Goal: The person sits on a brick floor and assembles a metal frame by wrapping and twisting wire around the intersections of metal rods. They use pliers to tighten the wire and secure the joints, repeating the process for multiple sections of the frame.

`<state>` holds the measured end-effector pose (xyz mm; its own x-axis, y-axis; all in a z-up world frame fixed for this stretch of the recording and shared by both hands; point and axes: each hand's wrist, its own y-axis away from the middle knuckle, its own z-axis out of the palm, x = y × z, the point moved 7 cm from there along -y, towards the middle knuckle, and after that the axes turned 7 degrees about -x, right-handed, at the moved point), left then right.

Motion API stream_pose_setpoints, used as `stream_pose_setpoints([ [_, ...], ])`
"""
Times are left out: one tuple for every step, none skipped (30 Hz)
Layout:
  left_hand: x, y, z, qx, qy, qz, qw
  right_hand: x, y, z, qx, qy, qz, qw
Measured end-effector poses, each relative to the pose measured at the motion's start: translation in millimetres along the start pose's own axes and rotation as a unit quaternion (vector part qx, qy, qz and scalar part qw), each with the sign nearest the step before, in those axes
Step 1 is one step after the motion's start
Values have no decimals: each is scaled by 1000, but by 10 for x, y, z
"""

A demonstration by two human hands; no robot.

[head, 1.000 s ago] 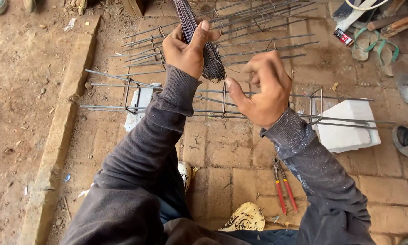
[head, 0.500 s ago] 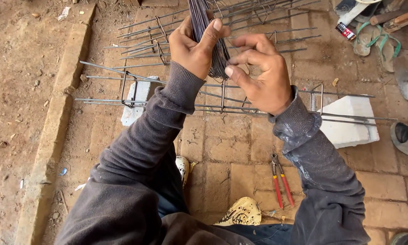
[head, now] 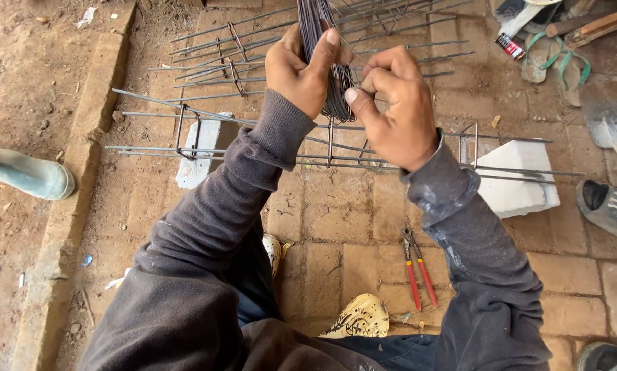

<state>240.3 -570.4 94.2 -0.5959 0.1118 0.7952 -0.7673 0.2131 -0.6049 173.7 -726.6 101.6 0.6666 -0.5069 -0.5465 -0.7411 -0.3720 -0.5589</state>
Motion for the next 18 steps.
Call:
stream_pose_setpoints([
  [0,-18,3,10,6,8,1000,5,-4,-19,12,16,29,999],
  [20,-39,8,10,7,10,1000,-52,17,-1,13,18,28,999],
  [-63,-44,-34,45,6,-64,997,-149,46,-28,47,72,9,996],
  [-138,-42,-81,77,6,-136,988,-254,66,-49,81,126,-12,989],
  [-258,-58,-102,77,8,-133,988,-286,56,-51,82,129,-14,988],
  [-318,-69,-155,96,-59,-99,989,-347,69,-89,117,152,-32,981],
  [-375,-74,-197,114,-126,-63,983,-409,89,-121,152,176,-50,971],
  [-440,-86,-207,116,-125,-62,983,-425,76,-144,150,176,-52,971],
  [-496,-90,-234,132,-142,-61,979,-479,73,-159,152,203,-76,964],
  [-561,-87,-240,148,-157,-60,975,-525,84,-180,153,230,-100,956],
  [-612,-74,-213,149,-155,-61,975,-642,126,-142,150,232,-100,956],
  [-616,-89,-232,178,-195,-48,963,-742,129,-95,132,194,-106,966],
  [-611,-105,-243,206,-234,-35,950,-845,132,-53,112,157,-111,975],
  [-646,-123,-247,204,-235,-30,950,-940,133,-69,117,157,-114,974],
  [-634,-117,-269,231,-261,-3,937,-1052,125,-11,64,137,-142,978],
  [-639,-98,-254,257,-282,22,924,-1157,146,39,9,118,-167,979],
  [-649,-154,-317,255,-281,26,925,-1168,169,9,12,121,-167,978],
  [-700,-97,-367,261,-277,4,925,-1126,239,-38,24,122,-112,986],
])
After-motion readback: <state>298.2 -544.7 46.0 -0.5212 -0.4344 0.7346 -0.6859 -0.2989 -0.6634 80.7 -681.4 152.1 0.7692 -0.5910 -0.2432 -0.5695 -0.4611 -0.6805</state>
